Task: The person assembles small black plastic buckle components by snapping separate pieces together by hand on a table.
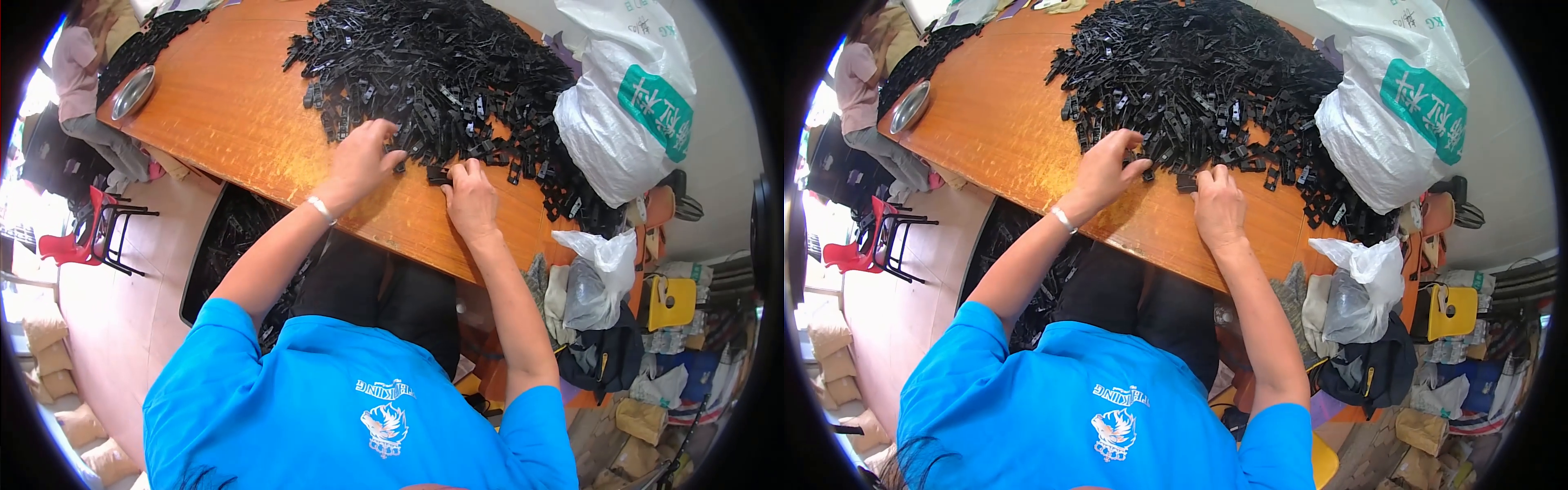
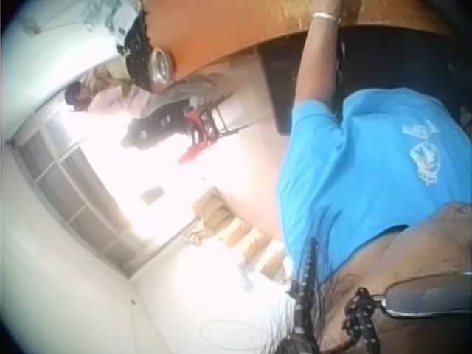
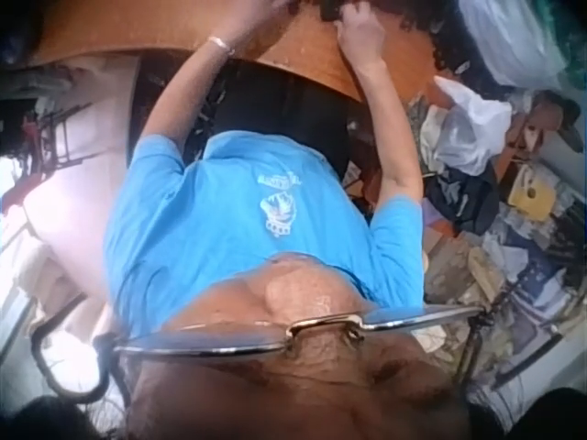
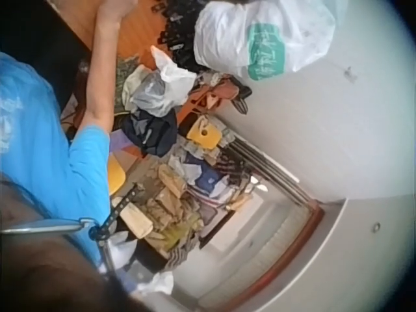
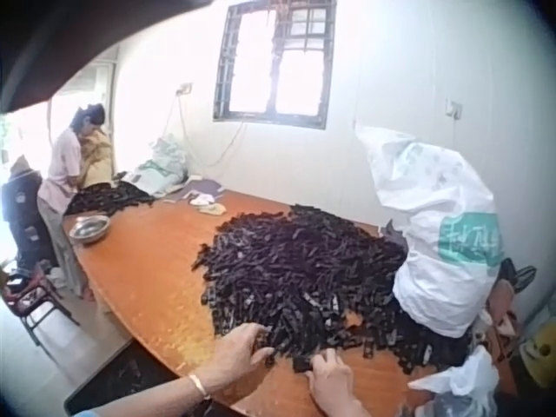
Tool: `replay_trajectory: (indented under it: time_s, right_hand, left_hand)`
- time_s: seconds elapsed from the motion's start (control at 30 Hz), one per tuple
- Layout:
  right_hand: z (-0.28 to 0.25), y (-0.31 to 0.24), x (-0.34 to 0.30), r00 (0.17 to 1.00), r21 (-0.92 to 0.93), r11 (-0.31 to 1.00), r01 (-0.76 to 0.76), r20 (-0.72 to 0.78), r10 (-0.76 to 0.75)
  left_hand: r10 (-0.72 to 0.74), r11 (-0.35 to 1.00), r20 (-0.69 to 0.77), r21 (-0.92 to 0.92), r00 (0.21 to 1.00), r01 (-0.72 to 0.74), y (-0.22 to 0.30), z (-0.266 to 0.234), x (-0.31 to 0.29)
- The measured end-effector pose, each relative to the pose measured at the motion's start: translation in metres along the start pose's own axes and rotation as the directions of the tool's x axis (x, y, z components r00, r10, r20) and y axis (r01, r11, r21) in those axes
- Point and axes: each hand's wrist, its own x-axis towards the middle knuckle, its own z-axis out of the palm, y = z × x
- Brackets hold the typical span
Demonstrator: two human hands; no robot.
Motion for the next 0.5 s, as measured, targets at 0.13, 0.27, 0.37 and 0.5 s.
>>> replay_trajectory:
  time_s: [0.13,0.27,0.37,0.5]
  right_hand:
    - [-0.012,0.000,-0.006,0.990,-0.001,0.996,-0.091,0.110,0.091]
    - [-0.014,0.012,-0.019,0.989,0.123,0.982,-0.147,0.020,0.146]
    - [-0.027,0.005,-0.022,0.922,0.342,0.858,-0.384,0.190,0.338]
    - [-0.024,0.023,-0.038,0.820,0.732,0.397,-0.554,0.397,0.412]
  left_hand:
    - [0.001,0.994,0.005,0.112,1.000,-0.001,0.009,0.018,0.017]
    - [-0.064,0.990,0.107,0.131,0.992,0.050,0.018,0.020,0.013]
    - [-0.059,0.998,0.065,0.013,0.996,0.058,0.010,0.017,0.000]
    - [-0.219,0.884,0.169,-0.383,0.961,0.268,-0.003,0.018,-0.020]
